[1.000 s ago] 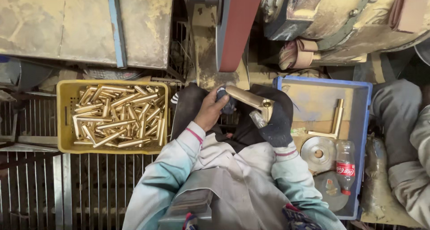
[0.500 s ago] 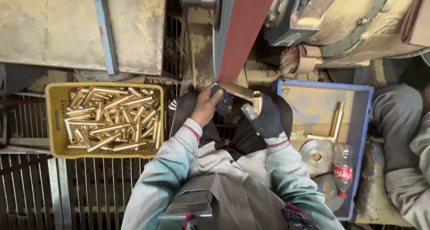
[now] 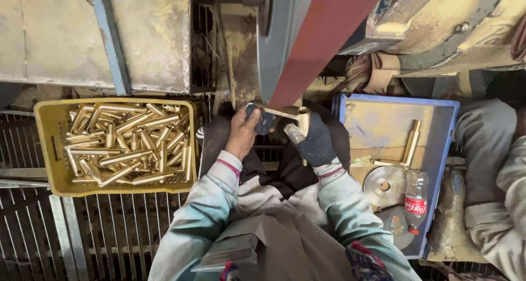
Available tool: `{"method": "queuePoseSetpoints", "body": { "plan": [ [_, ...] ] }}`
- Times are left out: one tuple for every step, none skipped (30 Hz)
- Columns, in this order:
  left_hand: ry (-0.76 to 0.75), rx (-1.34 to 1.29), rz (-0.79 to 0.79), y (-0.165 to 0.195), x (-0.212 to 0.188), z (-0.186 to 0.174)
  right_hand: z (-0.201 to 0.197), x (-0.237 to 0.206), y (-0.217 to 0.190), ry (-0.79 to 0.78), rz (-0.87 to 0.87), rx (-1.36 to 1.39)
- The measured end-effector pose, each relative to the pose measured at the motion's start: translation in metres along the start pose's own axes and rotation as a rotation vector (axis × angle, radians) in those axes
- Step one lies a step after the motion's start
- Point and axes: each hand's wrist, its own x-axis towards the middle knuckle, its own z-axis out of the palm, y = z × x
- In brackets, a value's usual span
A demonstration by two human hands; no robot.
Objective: The person sits on the floor and repeatedly picks up brass-colored metal rods from a yellow basket. They hold each rod against a rotating grinding wheel to smooth or shape the ends, then place the finished pieces into a blue bin.
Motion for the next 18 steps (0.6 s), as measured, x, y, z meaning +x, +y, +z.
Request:
{"method": "queuePoseSetpoints", "body": {
  "plan": [
    [0.012,0.001,0.0,0.001,0.001,-0.002,0.003,0.002,0.0,-0.005,0.043,-0.005],
    [0.031,0.004,-0.006,0.001,0.001,-0.005,0.007,0.005,0.0,-0.011,0.087,-0.008],
    [0.048,0.008,-0.009,0.003,0.001,-0.006,0.01,0.006,0.0,-0.016,0.129,-0.011],
    [0.063,0.013,-0.008,0.004,0.001,-0.008,0.014,0.009,-0.001,-0.024,0.111,-0.002],
    [0.077,0.011,-0.003,0.006,0.002,-0.009,0.017,0.011,-0.001,-0.031,0.092,0.006],
    [0.09,0.01,0.0,0.007,0.003,-0.01,0.019,0.013,-0.002,-0.038,0.075,0.016],
    [0.104,0.01,0.004,0.008,0.002,-0.01,0.023,0.014,-0.003,-0.043,0.079,0.017],
    [0.119,0.009,0.004,0.009,0.002,-0.01,0.025,0.016,-0.004,-0.045,0.083,0.018],
    [0.129,0.008,0.006,0.01,0.002,-0.01,0.025,0.016,-0.004,-0.044,0.084,0.018],
    [0.138,0.008,0.012,0.009,0.001,-0.008,0.025,0.016,-0.005,-0.046,0.081,0.046],
    [0.137,0.019,0.025,0.008,0.001,-0.006,0.023,0.015,-0.005,-0.048,0.081,0.073],
    [0.135,0.03,0.031,0.006,0.001,-0.003,0.019,0.012,-0.005,-0.049,0.087,0.098],
    [0.131,0.038,0.033,0.002,0.0,0.0,0.013,0.005,-0.005,-0.03,0.096,0.117],
    [0.1,0.034,0.044,-0.002,0.0,0.004,0.007,0.0,-0.005,-0.007,0.102,0.135],
    [0.067,0.028,0.057,-0.008,0.0,0.008,0.001,-0.004,-0.006,0.016,0.106,0.152],
    [0.037,0.018,0.068,-0.013,0.001,0.013,-0.004,-0.009,-0.006,0.057,0.122,0.236],
    [0.012,0.017,0.081,-0.017,0.003,0.017,-0.008,-0.015,-0.007,0.089,0.14,0.318],
    [-0.005,0.014,0.089,-0.021,0.004,0.02,-0.011,-0.02,-0.007,0.114,0.165,0.4]
  ]
}}
